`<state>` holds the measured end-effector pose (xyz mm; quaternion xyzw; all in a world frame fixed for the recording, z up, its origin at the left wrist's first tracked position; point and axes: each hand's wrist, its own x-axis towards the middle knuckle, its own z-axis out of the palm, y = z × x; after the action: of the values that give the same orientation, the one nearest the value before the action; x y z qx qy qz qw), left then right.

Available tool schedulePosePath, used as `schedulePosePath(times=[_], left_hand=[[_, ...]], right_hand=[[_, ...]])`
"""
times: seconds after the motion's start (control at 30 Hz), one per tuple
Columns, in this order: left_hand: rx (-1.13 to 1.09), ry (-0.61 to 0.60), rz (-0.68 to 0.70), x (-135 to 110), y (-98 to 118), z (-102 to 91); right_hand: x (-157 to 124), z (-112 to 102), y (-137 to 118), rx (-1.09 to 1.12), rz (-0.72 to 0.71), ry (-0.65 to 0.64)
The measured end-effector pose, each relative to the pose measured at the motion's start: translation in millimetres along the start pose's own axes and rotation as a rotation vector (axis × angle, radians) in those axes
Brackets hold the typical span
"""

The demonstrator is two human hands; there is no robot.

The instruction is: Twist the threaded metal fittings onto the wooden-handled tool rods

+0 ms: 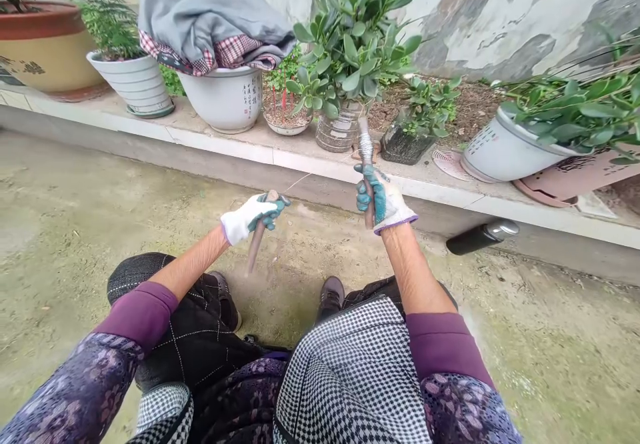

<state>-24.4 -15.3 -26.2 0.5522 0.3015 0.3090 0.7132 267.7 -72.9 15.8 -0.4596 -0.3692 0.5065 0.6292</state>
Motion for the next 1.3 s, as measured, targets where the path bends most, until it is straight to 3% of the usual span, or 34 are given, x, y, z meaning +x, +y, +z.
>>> schedulePosePath(times=[0.13, 0.4, 0.57, 0.83, 1.03, 1.17, 1.3], left_hand=[[-0.061, 0.145, -0.011, 4, 1, -0.4], [-0.441, 0.090, -0.023, 8, 13, -18.0], [-0.553, 0.096, 0.055, 4, 25, -22.3], [-0.494, 0.350, 0.062, 10, 26, -31.9], [-0.409, 0.569, 0.009, 19, 11, -37.3], [-0.192, 0.678, -0.032, 20, -6, -47.1], [0.027, 0.735, 0.091, 18, -10, -43.1]], right_hand=[[0, -3, -4, 0.018, -0.039, -0.003], [-4, -2, -3, 0.016, -0.039, -0.008], [-5, -4, -4, 0.041, -0.056, -0.006], [-7, -15, -15, 0.095, -0.088, 0.059], [-6, -21, -17, 0.078, -0.107, 0.072], [-16, -12, -19, -0.004, -0.114, 0.058], [-28, 8, -11, -0.210, -0.058, -0.048]])
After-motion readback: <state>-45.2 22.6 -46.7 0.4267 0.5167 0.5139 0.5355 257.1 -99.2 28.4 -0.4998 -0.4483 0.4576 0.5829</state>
